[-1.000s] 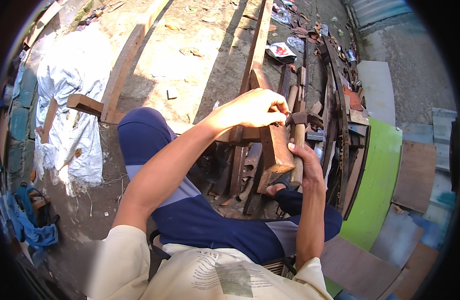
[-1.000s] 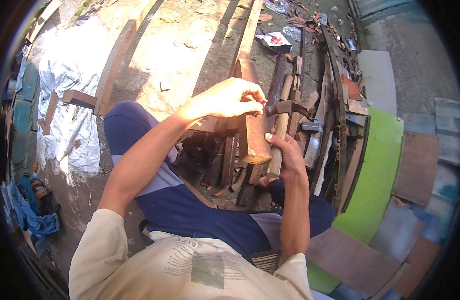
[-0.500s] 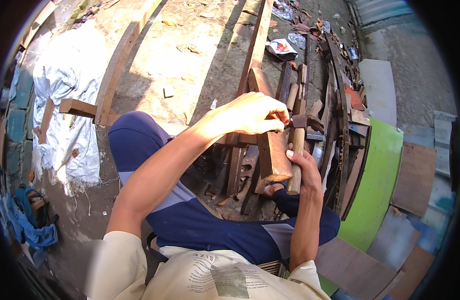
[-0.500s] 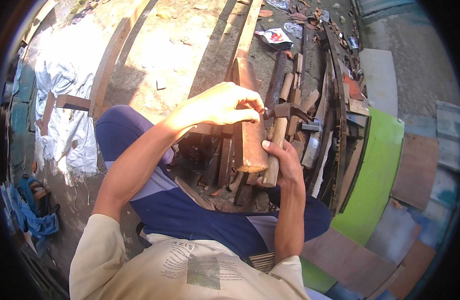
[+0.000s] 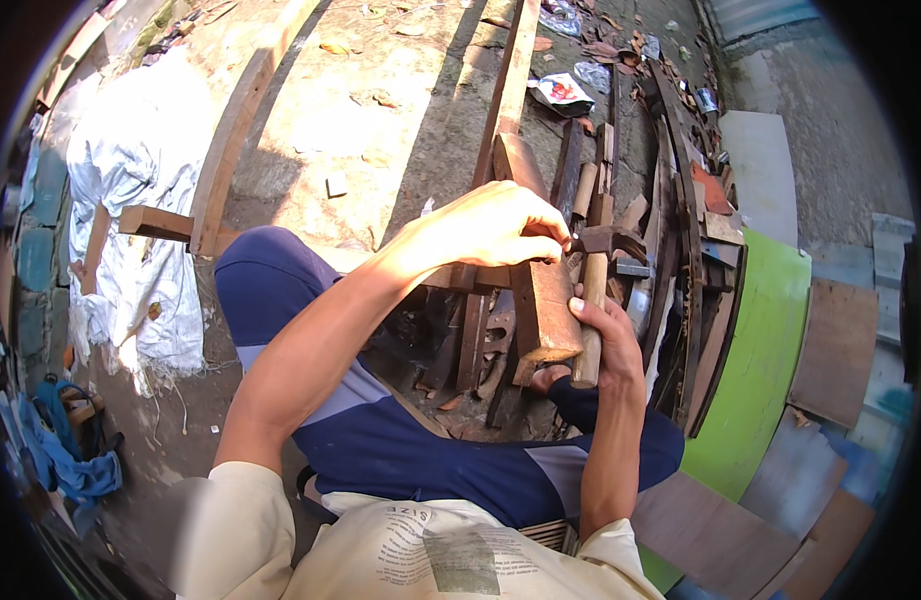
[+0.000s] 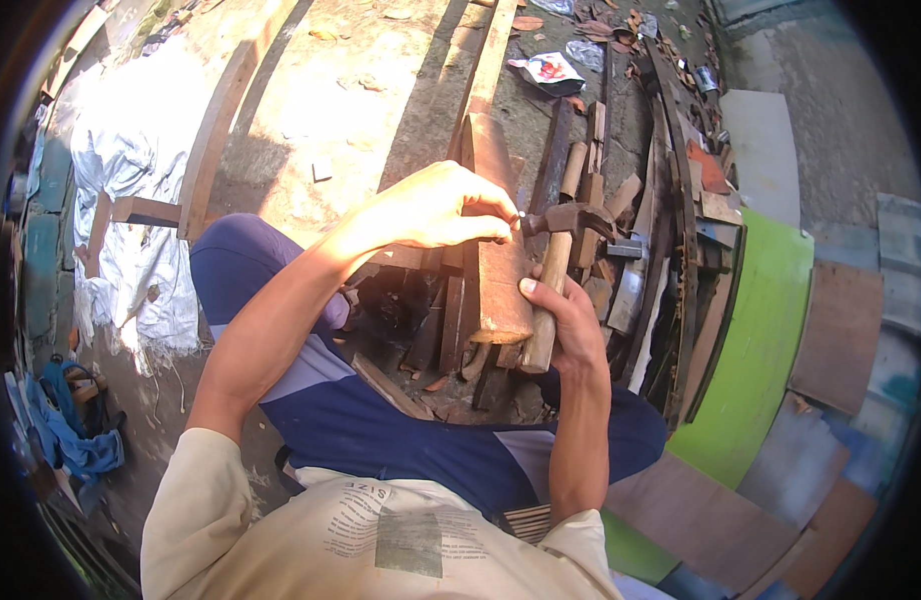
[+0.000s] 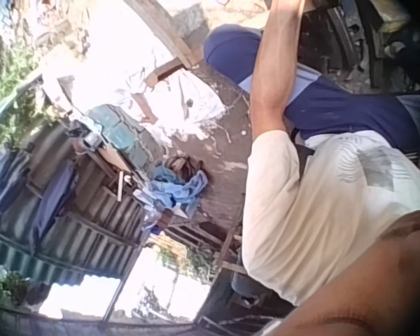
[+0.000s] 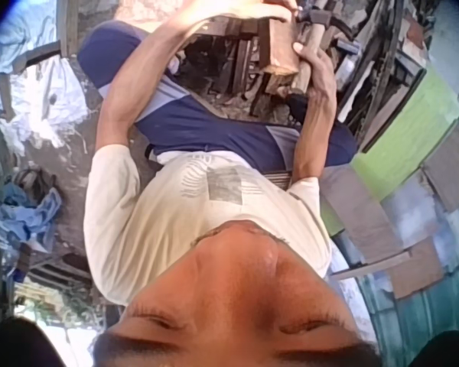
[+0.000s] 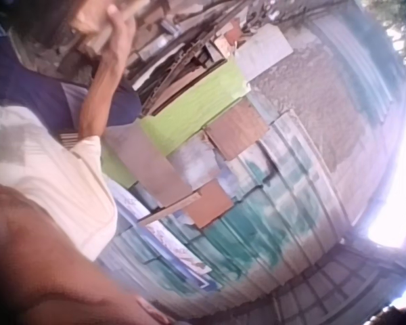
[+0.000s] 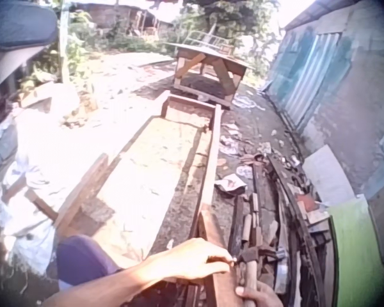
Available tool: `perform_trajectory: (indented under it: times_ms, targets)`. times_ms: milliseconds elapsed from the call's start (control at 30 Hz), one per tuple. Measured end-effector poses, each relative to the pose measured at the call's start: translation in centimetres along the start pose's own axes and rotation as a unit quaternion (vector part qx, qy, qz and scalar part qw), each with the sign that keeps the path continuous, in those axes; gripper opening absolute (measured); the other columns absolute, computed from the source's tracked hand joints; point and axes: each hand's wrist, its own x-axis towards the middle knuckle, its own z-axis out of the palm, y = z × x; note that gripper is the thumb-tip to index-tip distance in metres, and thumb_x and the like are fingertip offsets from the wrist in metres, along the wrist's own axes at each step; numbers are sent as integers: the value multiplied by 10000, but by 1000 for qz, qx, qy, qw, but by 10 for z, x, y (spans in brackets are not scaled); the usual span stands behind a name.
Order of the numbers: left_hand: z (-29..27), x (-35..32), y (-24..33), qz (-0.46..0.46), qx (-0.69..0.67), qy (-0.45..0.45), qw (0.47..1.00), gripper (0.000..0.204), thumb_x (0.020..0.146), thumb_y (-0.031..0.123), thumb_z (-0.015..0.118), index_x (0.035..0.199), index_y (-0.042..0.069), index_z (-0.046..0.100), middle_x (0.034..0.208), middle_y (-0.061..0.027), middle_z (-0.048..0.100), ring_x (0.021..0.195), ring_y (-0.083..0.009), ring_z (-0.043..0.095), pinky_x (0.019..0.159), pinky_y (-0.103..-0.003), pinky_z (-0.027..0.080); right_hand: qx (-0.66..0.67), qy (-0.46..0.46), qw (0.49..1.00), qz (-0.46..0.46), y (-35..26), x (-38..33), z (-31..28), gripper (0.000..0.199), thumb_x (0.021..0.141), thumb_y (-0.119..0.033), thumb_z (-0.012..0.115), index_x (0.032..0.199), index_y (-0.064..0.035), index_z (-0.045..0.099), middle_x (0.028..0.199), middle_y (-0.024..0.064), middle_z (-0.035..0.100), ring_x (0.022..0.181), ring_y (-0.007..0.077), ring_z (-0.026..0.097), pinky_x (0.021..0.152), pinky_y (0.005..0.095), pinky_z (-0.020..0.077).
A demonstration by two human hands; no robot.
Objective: The person sits on the ground and uses a hammer to drive nails into a wooden plank. The person repeatedly positions nails and strikes them with the hammer, occasionally adjusting the plank's position.
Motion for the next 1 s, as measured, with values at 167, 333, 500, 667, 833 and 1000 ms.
perform_trajectory:
  times_ms: [167,333,500,667,833,1000]
  targets:
    - [1,-1,-2,-6,-5,1,1000,277,927,226,734,1126,33,738,1016,-115,775,929,-211,748,846,-339,571,7,4,1000,-4,-1,-1,3,428,887,-120,745,1232,31,542,1082,105,639,943,181,683,832,323,583]
    - [1,-1,0,-13,15,0,1000,284,925,239,738,1127,40,741,1012,-114,775,925,-212,746,843,-338,571,7,5,1000,-1,-1,-1,2,380,881,-109,754,1188,2,559,1046,90,639,922,174,679,818,321,581]
    - [1,-3,2,-19,13,5,1000,293,917,243,745,1131,44,741,1005,-112,776,922,-215,745,838,-341,569,-1,2,1000,-3,-3,-2,3,363,879,-107,756,1171,0,571,1029,80,641,915,166,676,811,318,576]
    - [2,-4,4,-18,3,18,1000,286,901,247,730,1098,41,752,982,-132,774,901,-236,751,825,-350,566,-2,7,1000,-6,-3,-2,5,353,879,-98,754,1167,-2,574,1024,76,637,896,161,665,793,311,564]
    - [2,-4,3,-19,2,23,1000,301,891,259,733,1090,35,755,978,-140,774,900,-243,754,821,-352,564,-7,-10,1000,-20,-1,1,2,365,878,-102,762,1173,0,573,1013,74,632,880,152,651,780,305,555]
    - [3,-5,2,-31,-2,16,999,280,916,243,734,1114,47,749,985,-112,778,903,-202,743,826,-333,565,-7,-8,1000,-10,0,4,-1,367,878,-114,770,1166,-2,572,997,69,630,871,145,644,774,303,548]
